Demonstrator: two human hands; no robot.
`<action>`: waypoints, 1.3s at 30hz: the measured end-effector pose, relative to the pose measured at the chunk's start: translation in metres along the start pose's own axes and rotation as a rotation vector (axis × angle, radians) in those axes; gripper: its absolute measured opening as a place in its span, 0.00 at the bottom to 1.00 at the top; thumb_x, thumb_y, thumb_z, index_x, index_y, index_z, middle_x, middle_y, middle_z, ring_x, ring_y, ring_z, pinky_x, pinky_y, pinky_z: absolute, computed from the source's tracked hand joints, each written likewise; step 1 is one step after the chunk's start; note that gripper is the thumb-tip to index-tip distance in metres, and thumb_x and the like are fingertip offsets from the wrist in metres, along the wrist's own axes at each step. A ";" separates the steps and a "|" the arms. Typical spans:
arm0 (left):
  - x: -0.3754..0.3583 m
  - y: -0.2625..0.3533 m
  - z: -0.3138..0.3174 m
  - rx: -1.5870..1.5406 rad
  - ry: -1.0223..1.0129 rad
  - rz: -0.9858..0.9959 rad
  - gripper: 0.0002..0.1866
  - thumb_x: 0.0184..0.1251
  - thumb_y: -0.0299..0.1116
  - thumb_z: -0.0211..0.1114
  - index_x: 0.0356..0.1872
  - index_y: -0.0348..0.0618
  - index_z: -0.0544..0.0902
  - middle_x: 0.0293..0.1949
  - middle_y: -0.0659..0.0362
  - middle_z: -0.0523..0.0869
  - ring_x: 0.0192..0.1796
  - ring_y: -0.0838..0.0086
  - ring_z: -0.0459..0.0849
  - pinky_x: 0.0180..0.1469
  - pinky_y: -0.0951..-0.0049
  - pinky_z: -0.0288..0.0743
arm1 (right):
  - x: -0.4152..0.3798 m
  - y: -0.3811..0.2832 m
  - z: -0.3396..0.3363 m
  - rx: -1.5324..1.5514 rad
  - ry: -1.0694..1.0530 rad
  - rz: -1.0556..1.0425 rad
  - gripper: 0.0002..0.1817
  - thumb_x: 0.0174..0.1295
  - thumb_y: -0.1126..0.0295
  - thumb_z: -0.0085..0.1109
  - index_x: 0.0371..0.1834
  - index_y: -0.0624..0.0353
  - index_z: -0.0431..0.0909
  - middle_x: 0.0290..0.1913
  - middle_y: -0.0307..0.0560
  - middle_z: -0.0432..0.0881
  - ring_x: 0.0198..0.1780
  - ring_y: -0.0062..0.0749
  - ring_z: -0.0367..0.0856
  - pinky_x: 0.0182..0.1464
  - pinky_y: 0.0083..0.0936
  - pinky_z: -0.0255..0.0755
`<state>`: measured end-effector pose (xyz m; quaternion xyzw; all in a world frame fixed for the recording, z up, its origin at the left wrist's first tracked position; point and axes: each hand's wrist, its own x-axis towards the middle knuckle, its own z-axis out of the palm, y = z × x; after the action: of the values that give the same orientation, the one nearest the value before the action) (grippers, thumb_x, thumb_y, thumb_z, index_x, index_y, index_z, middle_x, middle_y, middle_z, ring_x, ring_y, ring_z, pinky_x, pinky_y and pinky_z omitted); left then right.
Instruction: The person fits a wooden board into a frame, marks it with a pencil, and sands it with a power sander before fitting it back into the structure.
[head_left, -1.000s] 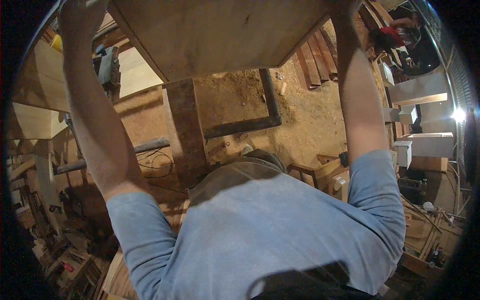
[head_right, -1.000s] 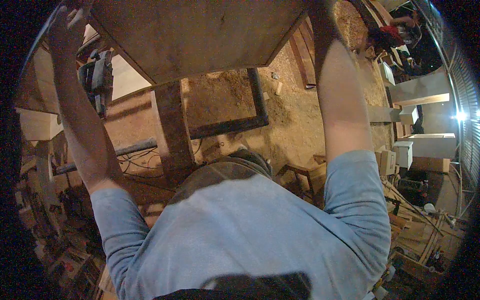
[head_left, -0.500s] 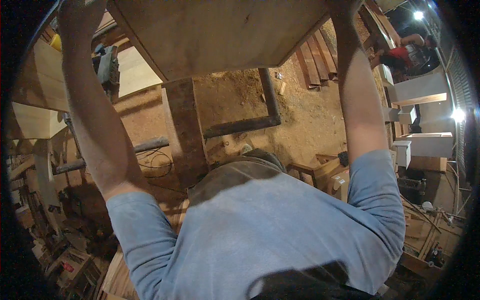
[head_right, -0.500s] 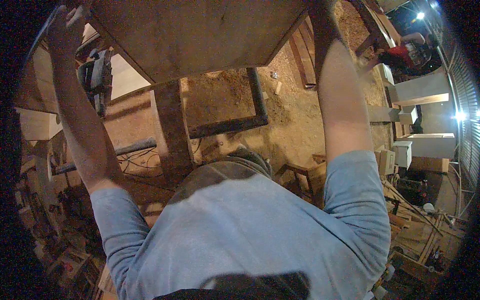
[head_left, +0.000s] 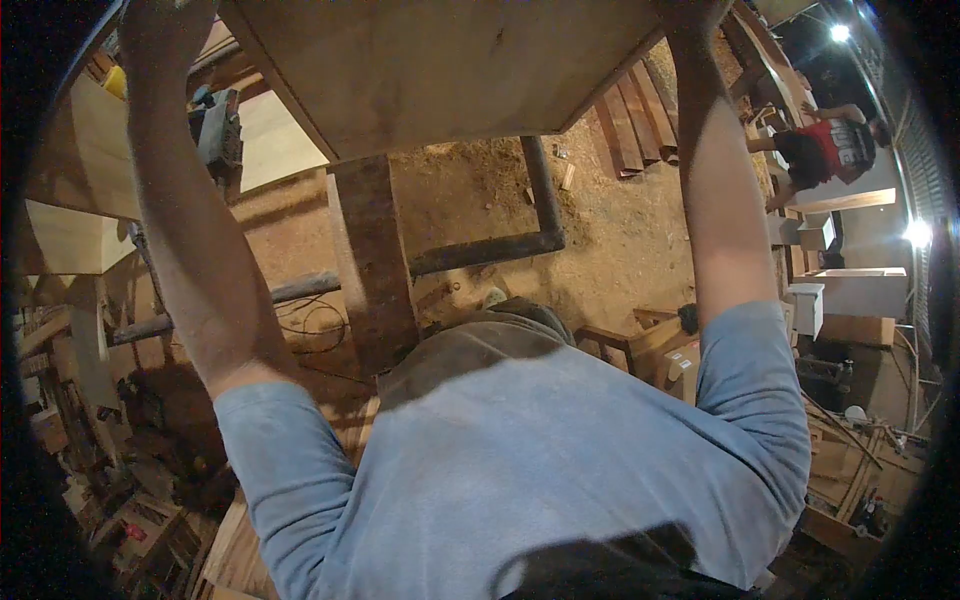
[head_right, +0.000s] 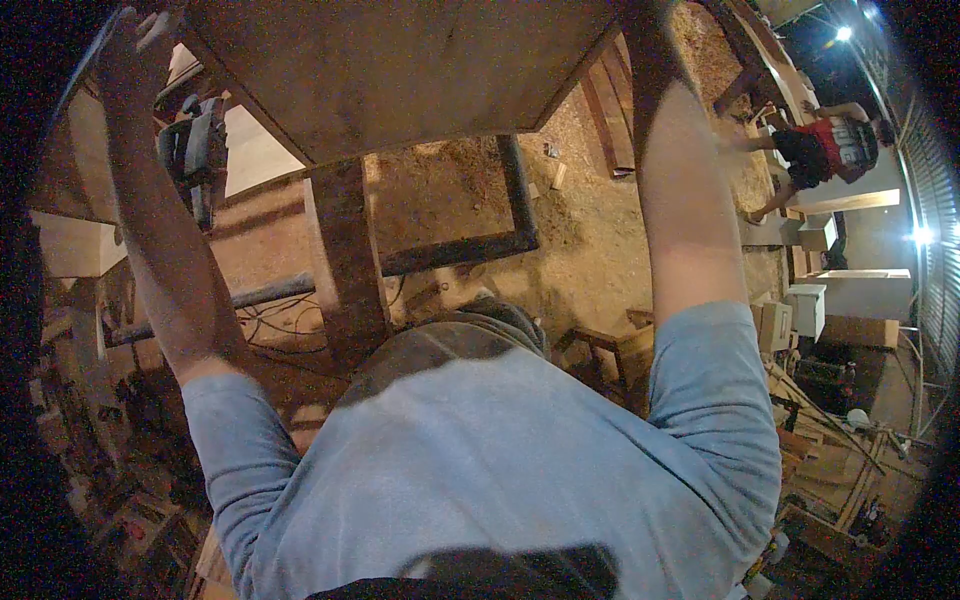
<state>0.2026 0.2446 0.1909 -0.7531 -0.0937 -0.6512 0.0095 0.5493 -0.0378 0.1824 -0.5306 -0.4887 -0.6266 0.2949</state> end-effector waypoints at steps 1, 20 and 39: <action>-0.001 -0.006 -0.001 0.038 -0.044 0.020 0.16 0.48 0.29 0.69 0.17 0.32 0.69 0.28 0.39 0.76 0.34 0.48 0.76 0.41 0.45 0.66 | -0.002 0.004 0.001 0.018 -0.009 0.011 0.16 0.56 0.70 0.52 0.48 0.60 0.76 0.47 0.55 0.78 0.53 0.50 0.75 0.58 0.39 0.63; -0.216 0.008 0.027 -0.008 -0.360 -0.776 0.19 0.66 0.45 0.63 0.33 0.36 0.86 0.30 0.44 0.85 0.35 0.52 0.86 0.39 0.61 0.77 | 0.000 -0.019 -0.002 -0.040 0.044 0.019 0.18 0.55 0.66 0.62 0.49 0.57 0.77 0.51 0.47 0.80 0.52 0.42 0.77 0.59 0.37 0.66; -0.256 -0.012 0.014 -0.271 -0.757 -0.714 0.15 0.70 0.40 0.56 0.48 0.39 0.80 0.40 0.43 0.85 0.44 0.51 0.85 0.44 0.59 0.77 | -0.204 -0.038 -0.025 0.594 -0.479 1.171 0.21 0.65 0.65 0.58 0.55 0.68 0.68 0.45 0.45 0.76 0.45 0.31 0.72 0.52 0.30 0.69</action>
<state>0.1799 0.2256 -0.0640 -0.8510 -0.2557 -0.3030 -0.3444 0.5597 -0.0783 -0.0227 -0.7273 -0.3245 -0.0703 0.6007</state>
